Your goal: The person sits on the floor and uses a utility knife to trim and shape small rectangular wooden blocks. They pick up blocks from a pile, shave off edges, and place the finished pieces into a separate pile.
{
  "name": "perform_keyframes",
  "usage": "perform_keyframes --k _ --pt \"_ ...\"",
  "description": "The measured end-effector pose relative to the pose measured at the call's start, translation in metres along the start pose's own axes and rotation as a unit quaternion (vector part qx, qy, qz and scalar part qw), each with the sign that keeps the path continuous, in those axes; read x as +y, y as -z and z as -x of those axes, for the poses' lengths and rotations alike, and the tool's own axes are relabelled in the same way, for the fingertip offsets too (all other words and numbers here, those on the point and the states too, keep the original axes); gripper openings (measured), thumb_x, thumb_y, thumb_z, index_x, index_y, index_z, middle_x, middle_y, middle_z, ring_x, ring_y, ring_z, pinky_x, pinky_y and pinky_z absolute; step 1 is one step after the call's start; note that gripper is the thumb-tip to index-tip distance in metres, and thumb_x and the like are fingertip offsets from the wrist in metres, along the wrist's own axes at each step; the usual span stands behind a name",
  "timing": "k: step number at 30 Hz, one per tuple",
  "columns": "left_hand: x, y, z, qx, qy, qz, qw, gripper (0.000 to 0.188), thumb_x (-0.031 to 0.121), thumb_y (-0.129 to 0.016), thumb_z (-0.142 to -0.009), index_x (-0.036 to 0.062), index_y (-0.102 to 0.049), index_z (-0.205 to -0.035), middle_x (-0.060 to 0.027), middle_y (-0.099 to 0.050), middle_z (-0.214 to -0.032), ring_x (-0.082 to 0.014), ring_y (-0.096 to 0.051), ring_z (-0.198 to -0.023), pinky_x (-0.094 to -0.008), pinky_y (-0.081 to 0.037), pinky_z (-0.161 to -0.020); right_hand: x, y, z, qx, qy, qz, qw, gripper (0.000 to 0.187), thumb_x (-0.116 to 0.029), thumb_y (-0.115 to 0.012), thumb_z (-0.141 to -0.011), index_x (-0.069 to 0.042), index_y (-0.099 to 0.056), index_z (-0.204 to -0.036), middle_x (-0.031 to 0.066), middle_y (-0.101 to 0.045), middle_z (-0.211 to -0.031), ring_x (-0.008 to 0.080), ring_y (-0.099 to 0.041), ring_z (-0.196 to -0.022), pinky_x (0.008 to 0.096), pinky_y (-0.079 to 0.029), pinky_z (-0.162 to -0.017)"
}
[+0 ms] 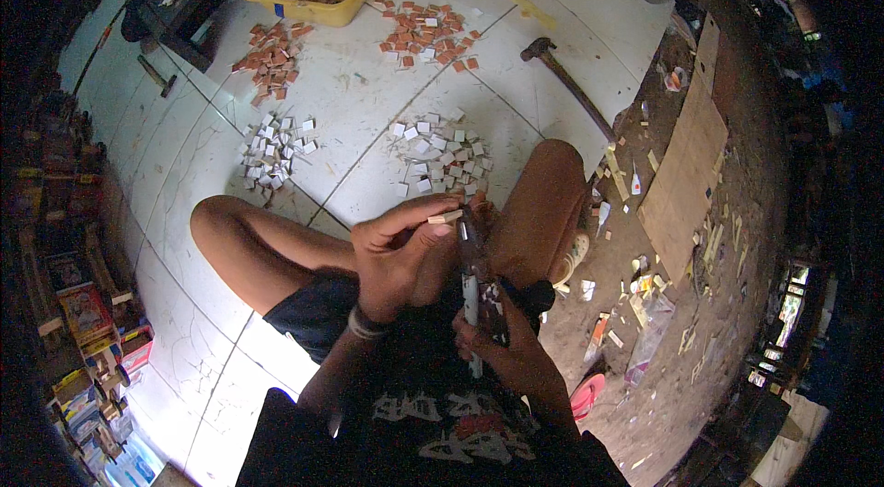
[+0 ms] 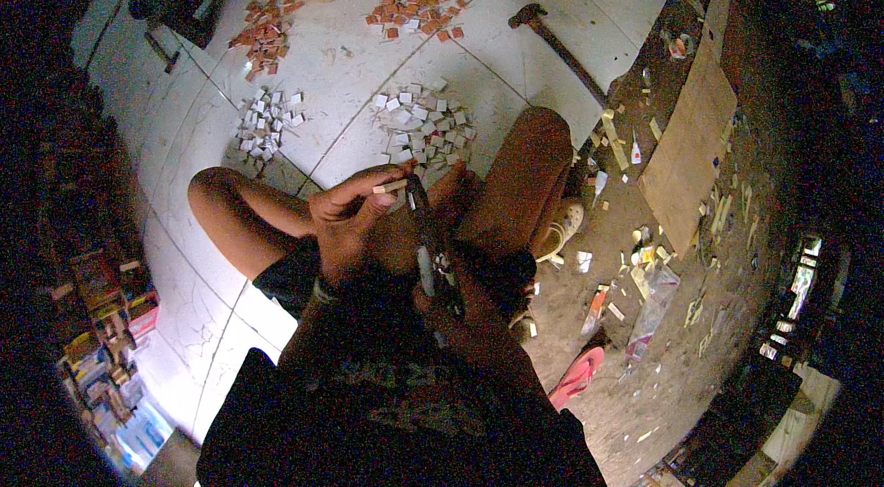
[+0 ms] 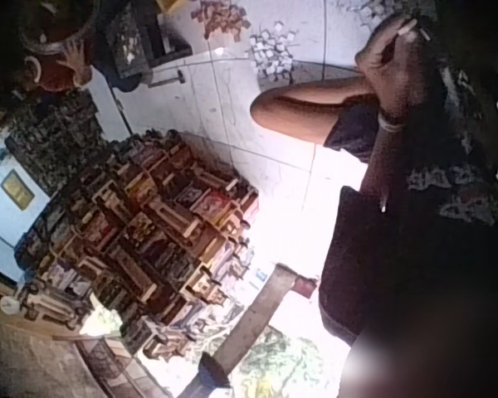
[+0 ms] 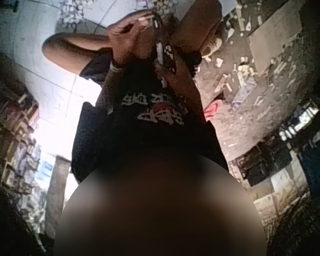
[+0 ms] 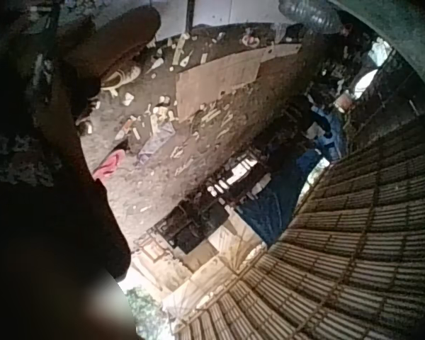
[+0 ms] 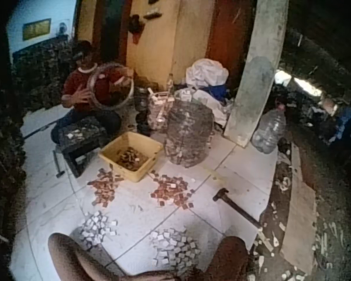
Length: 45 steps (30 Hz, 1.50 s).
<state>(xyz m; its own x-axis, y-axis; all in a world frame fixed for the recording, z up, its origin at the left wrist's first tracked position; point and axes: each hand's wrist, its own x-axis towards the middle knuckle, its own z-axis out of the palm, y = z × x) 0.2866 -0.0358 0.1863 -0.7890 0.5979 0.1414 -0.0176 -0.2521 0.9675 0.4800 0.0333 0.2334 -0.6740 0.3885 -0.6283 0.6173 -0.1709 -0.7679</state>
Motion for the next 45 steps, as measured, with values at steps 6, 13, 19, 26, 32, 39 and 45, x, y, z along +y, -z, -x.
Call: perform_keyframes --k 6,13,19,26,32,39,45 --pt "-0.011 -0.013 0.012 0.071 -0.078 -0.069 0.992 0.016 -0.004 -0.069 -0.095 -0.0042 -0.077 -0.109 -0.0185 -0.078 -0.111 -0.0227 -0.075 -0.102 -0.0342 -0.058 -0.092 -0.003 -0.017 -0.024 0.181 0.231 0.277 0.915 0.073 0.006 -0.056 -0.094 -0.008 -0.033 -0.162 0.0248 -0.056 -0.142 0.0456 -0.057 -0.130 0.0469 -0.047 -0.108" --pt "-0.005 -0.011 0.009 0.070 -0.018 -0.122 0.990 0.014 -0.001 -0.070 -0.096 -0.0040 -0.077 -0.108 -0.0150 -0.079 -0.104 -0.0199 -0.075 -0.099 -0.0325 -0.059 -0.088 -0.012 -0.009 -0.032 0.146 0.201 0.268 0.931 0.072 0.004 -0.056 -0.096 -0.009 -0.032 -0.163 0.0248 -0.045 -0.156 0.0445 -0.044 -0.144 0.0488 -0.038 -0.117" --pt "0.005 0.009 -0.005 0.075 0.174 -0.003 0.982 0.020 0.009 -0.072 -0.100 -0.0070 -0.075 -0.111 -0.0112 -0.078 -0.099 -0.0174 -0.075 -0.091 -0.0311 -0.060 -0.084 -0.006 0.005 -0.032 0.187 0.178 0.183 0.949 0.065 -0.006 -0.058 -0.103 -0.008 -0.033 -0.163 0.0228 -0.042 -0.161 0.0395 -0.044 -0.147 0.0469 -0.037 -0.118" --pt "0.023 0.022 -0.017 0.032 0.228 0.038 0.972 0.019 0.008 -0.071 -0.101 -0.0088 -0.074 -0.110 -0.0109 -0.077 -0.095 -0.0160 -0.074 -0.086 -0.0297 -0.061 -0.081 0.007 0.030 -0.026 0.130 0.215 0.238 0.938 0.064 -0.010 -0.057 -0.104 -0.007 -0.032 -0.163 0.0219 -0.047 -0.158 0.0388 -0.048 -0.144 0.0477 -0.038 -0.117" --pt "0.031 0.017 -0.020 0.007 0.228 0.037 0.973 0.014 0.006 -0.070 -0.101 -0.0069 -0.075 -0.105 -0.0086 -0.077 -0.092 -0.0121 -0.072 -0.083 -0.0269 -0.060 -0.078 0.006 0.017 -0.026 0.087 0.224 0.214 0.947 0.068 -0.010 -0.060 -0.103 -0.010 -0.031 -0.164 0.0204 -0.060 -0.138 0.0326 -0.060 -0.124 0.0443 -0.044 -0.109" --pt "0.034 0.013 -0.021 0.003 0.198 0.037 0.980 0.015 0.007 -0.071 -0.101 -0.0066 -0.076 -0.102 -0.0075 -0.077 -0.090 -0.0112 -0.071 -0.081 -0.0262 -0.059 -0.077 -0.005 0.010 -0.024 0.080 0.160 0.153 0.972 0.066 -0.014 -0.060 -0.105 -0.010 -0.031 -0.164 0.0187 -0.064 -0.125 0.0302 -0.064 -0.109 0.0422 -0.049 -0.100" --pt "0.034 0.014 -0.020 0.007 0.200 0.044 0.979 0.014 0.006 -0.071 -0.100 -0.0063 -0.076 -0.102 -0.0074 -0.077 -0.090 -0.0112 -0.072 -0.082 -0.0265 -0.060 -0.078 -0.002 0.012 -0.025 0.075 0.171 0.174 0.967 0.068 -0.014 -0.061 -0.104 -0.008 -0.031 -0.164 0.0201 -0.063 -0.129 0.0296 -0.063 -0.108 0.0409 -0.049 -0.100"
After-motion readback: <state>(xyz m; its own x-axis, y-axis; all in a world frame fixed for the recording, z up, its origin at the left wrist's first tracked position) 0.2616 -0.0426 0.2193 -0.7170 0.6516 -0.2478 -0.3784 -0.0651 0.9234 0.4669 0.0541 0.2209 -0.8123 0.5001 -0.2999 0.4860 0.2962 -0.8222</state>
